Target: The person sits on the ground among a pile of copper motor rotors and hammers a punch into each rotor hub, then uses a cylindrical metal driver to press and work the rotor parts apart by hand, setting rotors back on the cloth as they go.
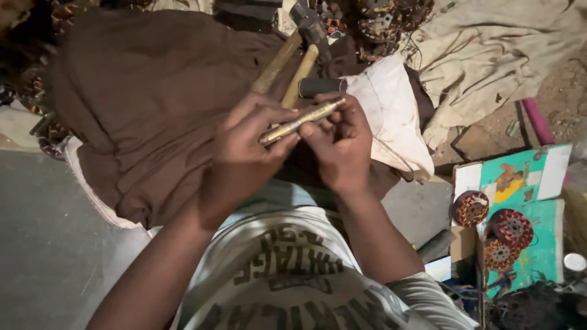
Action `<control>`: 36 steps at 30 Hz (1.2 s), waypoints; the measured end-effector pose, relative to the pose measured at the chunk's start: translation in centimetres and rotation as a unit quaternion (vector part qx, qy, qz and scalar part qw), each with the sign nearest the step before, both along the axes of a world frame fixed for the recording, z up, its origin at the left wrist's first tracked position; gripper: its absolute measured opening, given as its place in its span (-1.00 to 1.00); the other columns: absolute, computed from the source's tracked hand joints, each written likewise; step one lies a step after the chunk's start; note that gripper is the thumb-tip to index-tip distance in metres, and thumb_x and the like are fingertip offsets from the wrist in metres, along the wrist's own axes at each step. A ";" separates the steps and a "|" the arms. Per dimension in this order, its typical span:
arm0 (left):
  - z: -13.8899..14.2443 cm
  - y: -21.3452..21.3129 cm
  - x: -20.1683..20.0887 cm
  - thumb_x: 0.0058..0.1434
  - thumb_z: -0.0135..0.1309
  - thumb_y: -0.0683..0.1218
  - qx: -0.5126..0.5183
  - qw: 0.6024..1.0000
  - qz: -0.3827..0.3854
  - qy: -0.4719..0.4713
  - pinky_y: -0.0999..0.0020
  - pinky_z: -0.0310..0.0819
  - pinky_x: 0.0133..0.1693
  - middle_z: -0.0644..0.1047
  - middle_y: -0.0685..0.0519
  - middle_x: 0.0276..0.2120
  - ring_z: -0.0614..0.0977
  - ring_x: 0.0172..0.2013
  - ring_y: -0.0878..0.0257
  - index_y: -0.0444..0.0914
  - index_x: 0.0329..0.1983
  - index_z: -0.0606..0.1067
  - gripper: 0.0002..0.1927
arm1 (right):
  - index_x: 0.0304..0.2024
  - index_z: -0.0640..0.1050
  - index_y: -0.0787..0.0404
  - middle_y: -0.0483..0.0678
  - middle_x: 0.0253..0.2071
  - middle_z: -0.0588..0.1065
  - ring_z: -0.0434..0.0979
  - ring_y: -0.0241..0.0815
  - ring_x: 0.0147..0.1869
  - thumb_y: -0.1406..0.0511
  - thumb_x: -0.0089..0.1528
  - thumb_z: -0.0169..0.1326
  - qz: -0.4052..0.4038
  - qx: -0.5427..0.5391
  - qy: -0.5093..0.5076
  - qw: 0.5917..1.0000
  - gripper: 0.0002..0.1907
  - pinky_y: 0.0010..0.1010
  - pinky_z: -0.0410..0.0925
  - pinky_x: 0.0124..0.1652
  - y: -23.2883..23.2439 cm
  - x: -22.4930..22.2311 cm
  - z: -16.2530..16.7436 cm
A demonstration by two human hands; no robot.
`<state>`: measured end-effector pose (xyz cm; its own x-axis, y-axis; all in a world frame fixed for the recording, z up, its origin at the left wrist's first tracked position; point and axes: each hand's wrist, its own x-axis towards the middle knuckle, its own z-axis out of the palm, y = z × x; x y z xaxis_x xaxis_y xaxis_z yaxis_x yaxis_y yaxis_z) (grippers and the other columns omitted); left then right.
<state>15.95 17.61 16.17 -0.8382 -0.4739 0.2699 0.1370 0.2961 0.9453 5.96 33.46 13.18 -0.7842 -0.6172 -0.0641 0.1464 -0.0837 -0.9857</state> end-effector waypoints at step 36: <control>-12.8 -13.8 2.2 0.22 0.23 0.35 -0.317 0.883 0.164 -0.306 -0.26 0.25 0.10 0.55 -0.15 0.04 0.49 0.14 -0.20 -0.26 0.06 0.58 -0.36 | 0.34 0.38 0.17 0.11 0.16 0.54 0.60 -0.01 0.25 0.61 0.26 0.14 0.039 0.174 0.470 0.865 -0.38 -0.23 0.52 0.21 -15.8 -13.9 -8.9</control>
<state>18.12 3.84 3.39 -0.7650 -0.6342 0.1118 -0.5331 0.7211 0.4425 -7.97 17.64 4.26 -0.5479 -0.7423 0.3857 -0.7406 0.2159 -0.6363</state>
